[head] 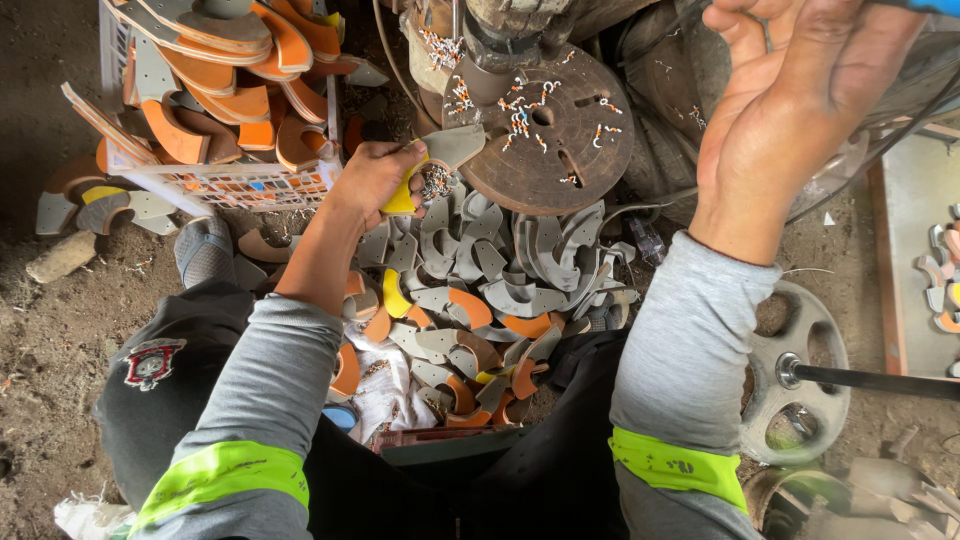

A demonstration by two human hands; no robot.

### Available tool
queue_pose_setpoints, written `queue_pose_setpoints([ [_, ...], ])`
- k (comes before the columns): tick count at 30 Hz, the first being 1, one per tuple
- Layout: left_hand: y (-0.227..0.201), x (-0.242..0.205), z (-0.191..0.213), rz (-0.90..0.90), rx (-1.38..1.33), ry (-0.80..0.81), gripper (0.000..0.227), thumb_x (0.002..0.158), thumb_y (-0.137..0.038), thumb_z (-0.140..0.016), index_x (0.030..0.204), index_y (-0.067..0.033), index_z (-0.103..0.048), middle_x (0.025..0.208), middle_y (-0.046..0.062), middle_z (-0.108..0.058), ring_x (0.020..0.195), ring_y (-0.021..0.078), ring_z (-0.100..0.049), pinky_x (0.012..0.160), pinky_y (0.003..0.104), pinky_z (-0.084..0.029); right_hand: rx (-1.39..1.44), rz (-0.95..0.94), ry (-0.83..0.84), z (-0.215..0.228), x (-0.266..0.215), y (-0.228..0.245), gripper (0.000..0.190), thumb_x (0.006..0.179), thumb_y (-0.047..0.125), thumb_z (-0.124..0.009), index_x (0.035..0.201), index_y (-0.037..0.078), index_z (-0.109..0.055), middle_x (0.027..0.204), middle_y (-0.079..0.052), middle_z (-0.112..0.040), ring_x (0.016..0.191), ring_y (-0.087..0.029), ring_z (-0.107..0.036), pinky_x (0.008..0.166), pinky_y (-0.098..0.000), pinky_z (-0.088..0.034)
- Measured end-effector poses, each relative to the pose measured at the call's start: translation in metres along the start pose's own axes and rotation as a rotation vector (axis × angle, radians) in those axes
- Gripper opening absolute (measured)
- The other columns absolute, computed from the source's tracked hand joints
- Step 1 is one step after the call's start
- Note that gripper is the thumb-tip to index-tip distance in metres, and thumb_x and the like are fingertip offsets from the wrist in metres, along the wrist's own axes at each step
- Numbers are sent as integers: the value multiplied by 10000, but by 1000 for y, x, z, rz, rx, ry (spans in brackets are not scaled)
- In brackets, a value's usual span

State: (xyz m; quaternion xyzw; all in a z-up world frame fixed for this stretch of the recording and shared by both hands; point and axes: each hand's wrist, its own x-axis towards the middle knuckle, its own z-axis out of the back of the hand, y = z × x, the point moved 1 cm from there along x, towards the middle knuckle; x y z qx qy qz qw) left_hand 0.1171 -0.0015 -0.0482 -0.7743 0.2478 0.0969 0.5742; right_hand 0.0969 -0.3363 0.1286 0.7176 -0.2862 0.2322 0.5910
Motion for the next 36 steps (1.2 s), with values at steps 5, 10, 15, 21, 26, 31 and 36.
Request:
queue_pose_setpoints([
  [5,-1,0,-1,6,-1,-6,248,981,-255,-675,974,-8,-649,651,51,-569,523,167,-573,514,386,-583,6,-5,-15,1,-5,-2,282,1325,193,-581,1525,128,-394,1093,-140,-606,896,-278,-621,842,-429,-549],
  [10,-1,0,0,12,1,-12,256,982,-260,-669,981,-4,-658,647,49,-568,521,168,-577,513,383,-585,0,-1,-21,-2,-9,0,313,1296,230,-578,1531,156,-385,1072,-130,-611,902,-266,-633,844,-409,-549],
  [15,0,1,1,-2,18,-7,273,993,-264,-669,983,8,-656,657,45,-576,530,159,-578,514,377,-584,-17,11,-58,-3,-11,-2,296,1290,230,-590,1494,135,-398,1190,-105,-602,922,-288,-653,853,-416,-554],
  [21,1,1,1,3,13,-10,280,989,-270,-670,980,9,-665,650,48,-573,521,161,-577,506,376,-583,1,31,-98,-13,-12,1,308,1230,247,-592,1458,146,-412,1245,-118,-619,928,-292,-675,842,-420,-571],
  [26,4,4,1,8,16,-16,282,978,-283,-670,979,0,-662,646,46,-575,512,161,-571,500,369,-581,-59,82,-90,-26,-24,4,176,1203,262,-552,1243,101,-494,1243,-107,-624,921,-260,-654,822,-398,-578],
  [31,7,7,2,-15,58,-44,287,970,-280,-692,995,4,-668,658,44,-581,530,157,-573,508,374,-583,72,51,-219,-22,-45,-17,278,1147,318,-558,1040,66,-506,1156,-165,-646,930,-249,-639,785,-402,-561],
  [36,9,11,1,-6,84,-58,283,963,-288,-696,1006,-10,-668,656,40,-573,532,151,-565,496,374,-578,274,-73,-277,-25,-83,-49,278,1103,364,-606,990,128,-512,1329,-70,-606,1001,-269,-640,832,-414,-532],
])
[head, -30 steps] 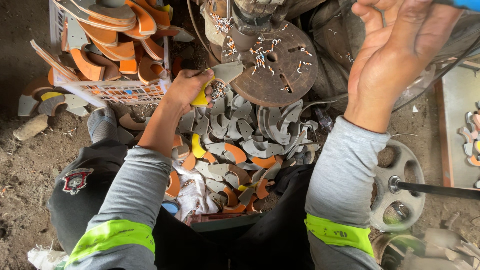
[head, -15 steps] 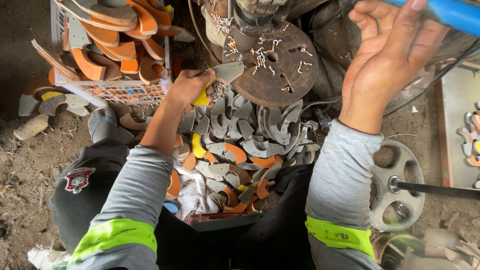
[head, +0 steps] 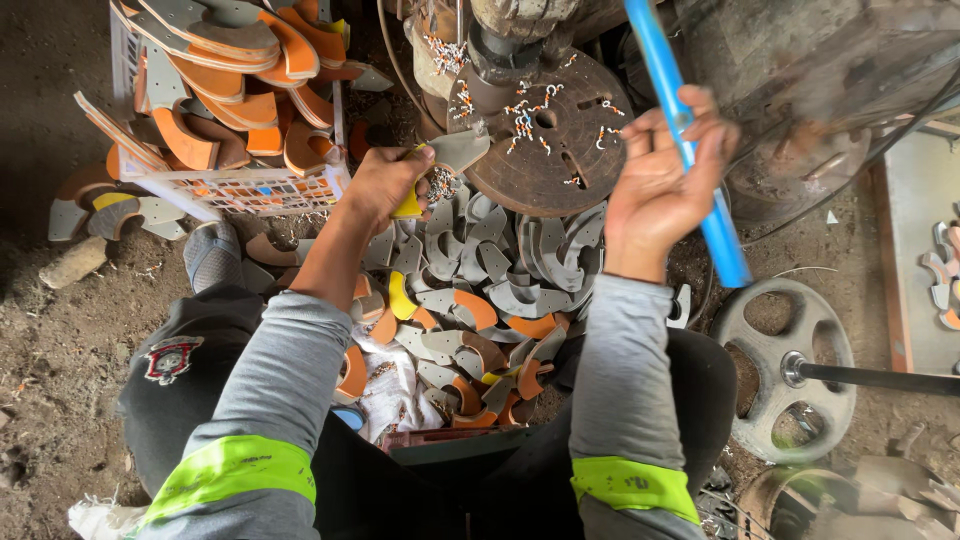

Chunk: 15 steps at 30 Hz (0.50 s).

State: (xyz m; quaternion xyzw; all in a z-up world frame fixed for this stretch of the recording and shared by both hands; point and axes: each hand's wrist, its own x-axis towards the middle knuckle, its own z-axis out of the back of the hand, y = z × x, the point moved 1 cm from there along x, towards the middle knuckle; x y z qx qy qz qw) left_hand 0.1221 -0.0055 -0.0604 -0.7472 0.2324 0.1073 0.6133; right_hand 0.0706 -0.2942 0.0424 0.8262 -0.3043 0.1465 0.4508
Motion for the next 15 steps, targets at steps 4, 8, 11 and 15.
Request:
queue_pose_setpoints([
  [4,0,0,1,14,20,-31,273,954,-297,-687,1008,-30,-676,649,35,-573,526,147,-568,490,378,-593,267,-254,-72,3,-26,-28,261,1027,476,-628,1065,224,-578,1567,81,-491,1149,-273,-625,908,-416,-521],
  [8,-3,1,0,-36,-26,17,325,992,-269,-704,976,50,-641,663,49,-559,526,170,-566,459,388,-540,433,-406,-41,4,-30,-44,275,968,525,-657,1144,317,-625,1575,15,-504,1279,-271,-582,964,-421,-507],
  [11,0,-2,-2,-29,32,-15,288,982,-268,-672,997,20,-659,649,39,-569,507,164,-562,466,382,-564,477,-421,-78,-4,-31,-36,270,974,506,-664,1153,308,-622,1538,-4,-537,1318,-278,-567,1018,-426,-510],
  [15,-7,-2,-2,-35,-21,28,247,976,-240,-639,1053,-8,-673,626,61,-569,475,184,-564,457,378,-536,184,-192,2,-26,-2,14,262,1053,439,-664,1069,186,-598,1404,-12,-594,1241,-299,-610,938,-426,-529],
])
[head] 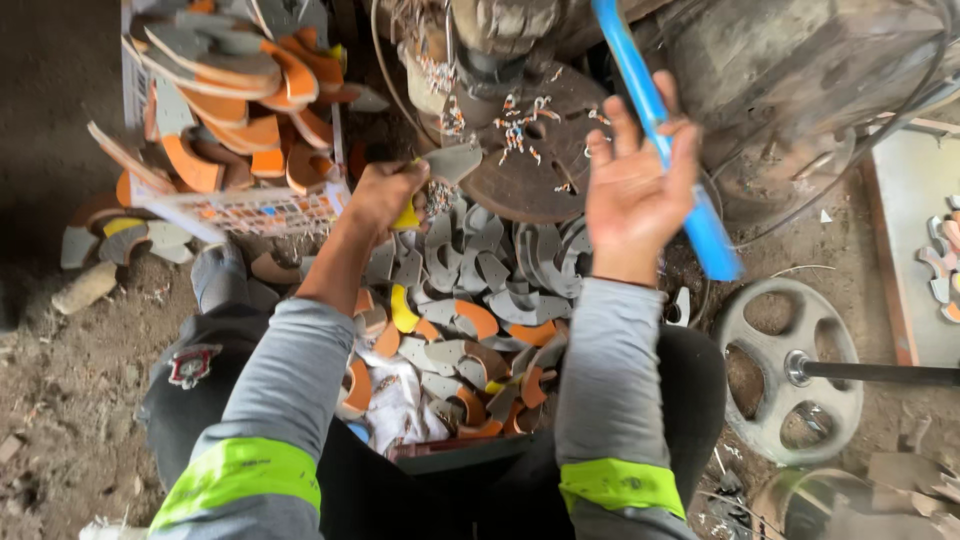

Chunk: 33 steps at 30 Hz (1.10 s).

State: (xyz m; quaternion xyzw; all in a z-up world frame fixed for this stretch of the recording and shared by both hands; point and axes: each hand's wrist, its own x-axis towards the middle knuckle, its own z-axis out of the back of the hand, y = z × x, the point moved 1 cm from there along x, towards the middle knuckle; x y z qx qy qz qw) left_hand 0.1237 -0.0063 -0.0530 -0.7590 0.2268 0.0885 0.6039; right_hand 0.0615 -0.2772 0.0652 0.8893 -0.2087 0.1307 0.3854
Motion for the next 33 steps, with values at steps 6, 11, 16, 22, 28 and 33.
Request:
queue_pose_setpoints([
  [6,5,-2,-7,47,-51,-21,231,972,-234,-657,1060,-21,-654,667,40,-569,512,157,-572,498,384,-585,-440,204,198,-6,95,73,88,1114,173,-612,1105,126,-539,927,-47,-586,809,-202,-595,668,-339,-487],
  [11,5,12,-18,15,-85,19,249,968,-242,-693,1006,0,-650,674,54,-575,506,170,-566,478,389,-551,-314,271,329,29,122,62,182,1200,48,-566,1035,62,-491,800,-29,-482,684,-166,-470,589,-304,-401],
  [16,6,21,-22,15,-53,2,255,976,-244,-677,1028,5,-671,679,48,-588,518,157,-577,482,378,-576,-385,219,236,27,105,60,127,1224,102,-577,1231,78,-452,1049,-128,-603,881,-296,-617,791,-476,-562],
  [22,4,20,-23,40,-76,9,282,973,-263,-684,1044,9,-670,673,47,-584,523,151,-578,489,373,-582,-441,245,312,-5,73,59,186,1246,208,-554,1336,87,-445,1134,-138,-640,931,-311,-665,824,-445,-563],
  [28,5,19,-23,22,-68,18,298,978,-272,-685,1036,20,-668,671,38,-586,542,145,-590,506,376,-596,-436,227,229,-9,58,55,286,1236,281,-566,1391,78,-438,1110,-157,-645,964,-308,-684,844,-435,-582],
  [33,5,20,-23,29,-92,26,286,968,-266,-688,1017,14,-660,664,43,-589,532,153,-591,505,384,-592,-449,226,210,-9,58,56,307,1237,300,-580,1386,73,-436,1136,-144,-629,962,-311,-686,845,-434,-581],
])
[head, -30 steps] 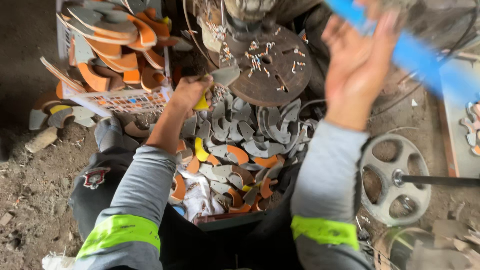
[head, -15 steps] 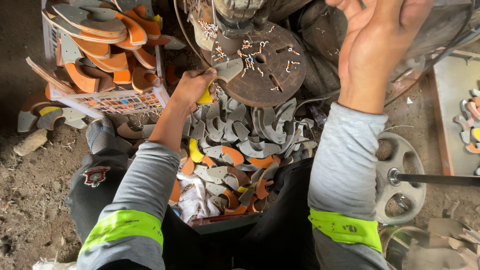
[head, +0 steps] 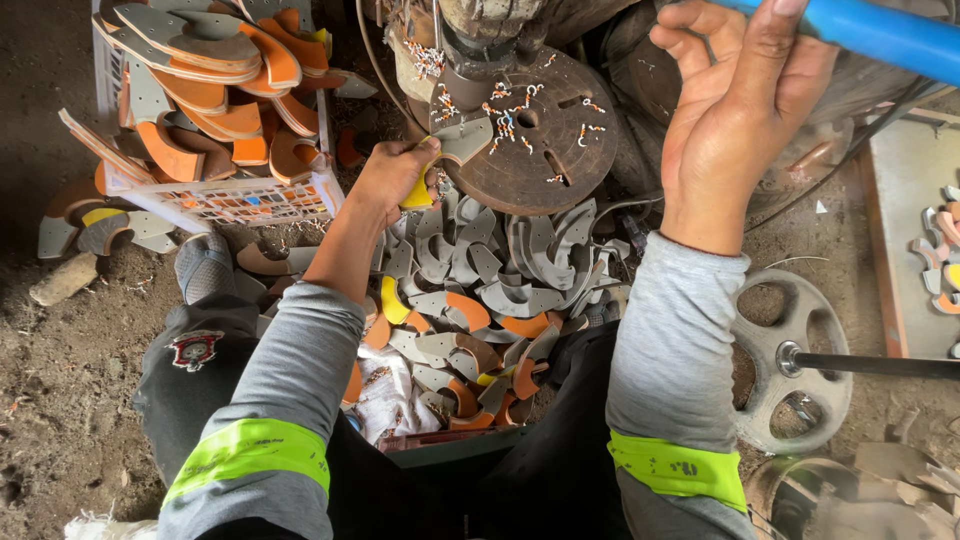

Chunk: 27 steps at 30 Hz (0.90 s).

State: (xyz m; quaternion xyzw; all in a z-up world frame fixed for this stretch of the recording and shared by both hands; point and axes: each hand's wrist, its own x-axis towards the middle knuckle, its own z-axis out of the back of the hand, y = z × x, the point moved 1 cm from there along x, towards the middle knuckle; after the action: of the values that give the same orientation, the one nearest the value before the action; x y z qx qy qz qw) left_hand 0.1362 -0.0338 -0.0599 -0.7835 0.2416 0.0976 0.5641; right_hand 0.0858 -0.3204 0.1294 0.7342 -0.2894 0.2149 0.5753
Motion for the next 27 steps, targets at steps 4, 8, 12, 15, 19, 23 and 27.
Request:
queue_pose_setpoints([
  [4,2,1,0,1,5,-11,286,971,-272,-687,1017,10,-665,666,41,-592,535,152,-595,520,390,-603,-5,-6,-3,-7,1,3,320,1223,313,-586,1391,85,-435,1135,-148,-634,950,-302,-684,841,-432,-582],
  [8,3,1,0,8,9,-27,288,962,-275,-694,1025,5,-671,669,39,-600,533,151,-591,526,388,-601,-15,59,-38,-18,-2,2,329,1155,319,-583,1370,118,-435,1195,-115,-625,909,-276,-694,816,-420,-605],
  [12,4,4,0,-6,45,-36,316,971,-297,-689,1036,12,-681,679,35,-595,541,143,-595,535,382,-610,31,91,-99,-19,-23,-13,268,1157,327,-613,1190,84,-505,1199,-113,-619,880,-268,-651,774,-412,-574],
  [15,7,4,-1,-14,65,-53,322,972,-299,-687,1038,17,-683,680,34,-588,539,142,-591,527,380,-608,192,33,-197,-14,-47,-40,275,1087,362,-660,1081,120,-529,1181,-97,-639,928,-269,-654,797,-427,-586],
  [19,8,4,-2,-23,80,-83,289,965,-276,-688,1054,-2,-680,682,29,-592,529,139,-581,512,375,-601,580,-187,-309,-12,-85,-85,266,1038,410,-664,1012,154,-596,1406,62,-622,1036,-244,-626,928,-438,-548],
  [23,2,12,-1,-9,96,-96,284,980,-278,-669,1017,4,-650,664,44,-585,495,154,-577,479,382,-589,904,-311,-233,-16,-101,-114,157,1027,383,-654,1096,242,-655,1530,187,-523,1081,-211,-610,913,-374,-508],
  [27,8,11,-3,-88,138,-82,263,993,-250,-679,973,12,-680,672,54,-610,484,163,-561,466,373,-546,916,-374,-297,-23,-97,-100,122,1022,331,-654,1106,241,-652,1545,184,-504,1145,-207,-601,948,-379,-510],
])
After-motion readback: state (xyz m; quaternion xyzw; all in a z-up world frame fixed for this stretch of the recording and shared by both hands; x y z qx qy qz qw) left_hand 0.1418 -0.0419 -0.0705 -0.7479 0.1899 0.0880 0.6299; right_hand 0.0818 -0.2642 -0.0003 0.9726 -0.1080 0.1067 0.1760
